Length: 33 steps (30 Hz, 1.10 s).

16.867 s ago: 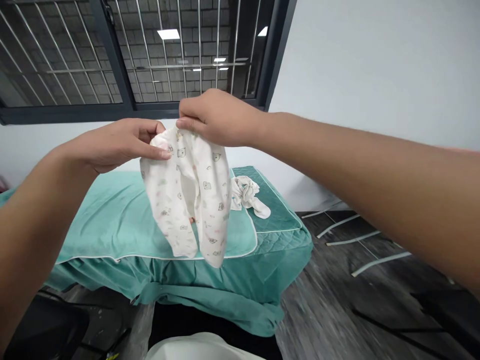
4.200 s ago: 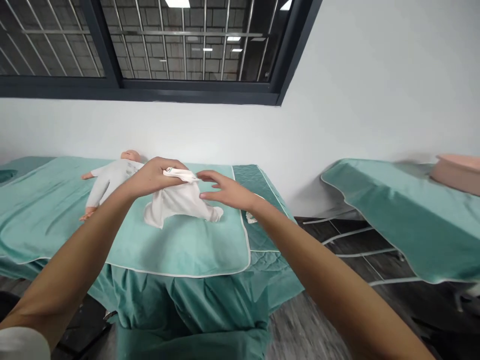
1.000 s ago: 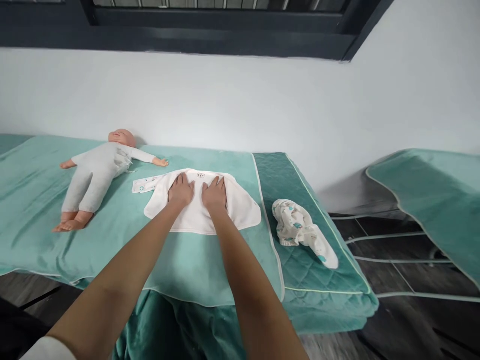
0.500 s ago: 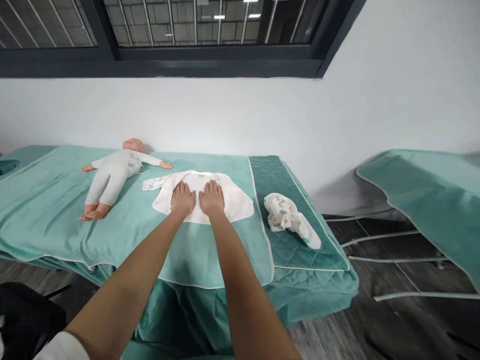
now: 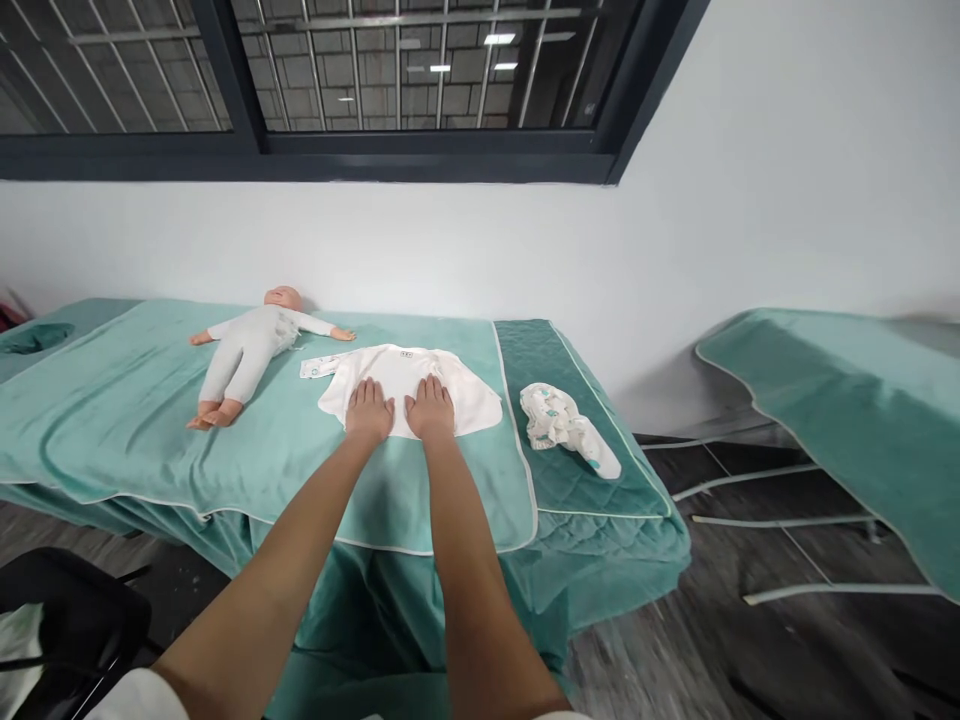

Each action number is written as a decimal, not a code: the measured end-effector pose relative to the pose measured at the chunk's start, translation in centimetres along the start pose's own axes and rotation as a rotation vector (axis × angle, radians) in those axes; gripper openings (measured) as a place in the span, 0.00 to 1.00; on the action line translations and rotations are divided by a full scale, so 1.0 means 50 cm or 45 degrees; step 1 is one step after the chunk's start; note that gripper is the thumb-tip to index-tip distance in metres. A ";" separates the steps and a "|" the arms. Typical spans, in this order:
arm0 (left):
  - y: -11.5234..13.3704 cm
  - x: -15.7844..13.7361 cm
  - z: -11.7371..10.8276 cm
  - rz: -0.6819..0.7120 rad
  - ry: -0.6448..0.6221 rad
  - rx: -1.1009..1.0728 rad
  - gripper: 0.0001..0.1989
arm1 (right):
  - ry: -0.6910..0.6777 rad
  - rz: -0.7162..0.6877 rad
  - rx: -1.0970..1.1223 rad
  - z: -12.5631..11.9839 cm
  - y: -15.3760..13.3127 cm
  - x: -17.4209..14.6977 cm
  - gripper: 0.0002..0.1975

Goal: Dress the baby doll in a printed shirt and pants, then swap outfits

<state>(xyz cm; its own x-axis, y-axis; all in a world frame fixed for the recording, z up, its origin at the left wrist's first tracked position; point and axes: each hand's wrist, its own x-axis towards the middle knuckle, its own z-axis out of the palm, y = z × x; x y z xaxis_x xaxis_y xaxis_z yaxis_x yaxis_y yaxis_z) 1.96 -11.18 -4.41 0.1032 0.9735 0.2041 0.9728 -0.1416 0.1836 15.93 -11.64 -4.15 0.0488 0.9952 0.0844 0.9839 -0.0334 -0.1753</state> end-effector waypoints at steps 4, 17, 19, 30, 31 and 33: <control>-0.005 -0.016 -0.005 0.016 -0.001 0.005 0.33 | -0.001 0.011 -0.012 0.001 0.001 -0.015 0.35; -0.014 -0.063 -0.019 0.119 0.077 -0.005 0.30 | 0.017 -0.038 -0.009 0.001 0.008 -0.056 0.34; -0.015 -0.074 -0.025 0.152 0.151 -0.032 0.28 | 0.033 -0.081 -0.003 -0.002 0.007 -0.057 0.33; -0.150 -0.022 -0.039 -0.514 0.538 -0.430 0.18 | 0.188 -0.407 0.241 -0.024 -0.047 0.025 0.27; -0.152 -0.017 -0.036 -0.506 0.525 -0.415 0.17 | 0.214 -0.395 0.285 -0.022 -0.065 0.045 0.26; -0.147 -0.012 -0.031 -0.517 0.525 -0.358 0.17 | 0.253 -0.365 0.370 -0.016 -0.107 0.088 0.24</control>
<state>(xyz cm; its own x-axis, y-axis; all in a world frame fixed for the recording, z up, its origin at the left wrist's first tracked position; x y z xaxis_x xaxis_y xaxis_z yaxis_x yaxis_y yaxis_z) -5.58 -11.02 -4.38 -0.4046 0.8184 0.4081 0.8204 0.1277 0.5574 11.03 -7.15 -2.03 -0.1587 0.9228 0.3511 0.8748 0.2963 -0.3833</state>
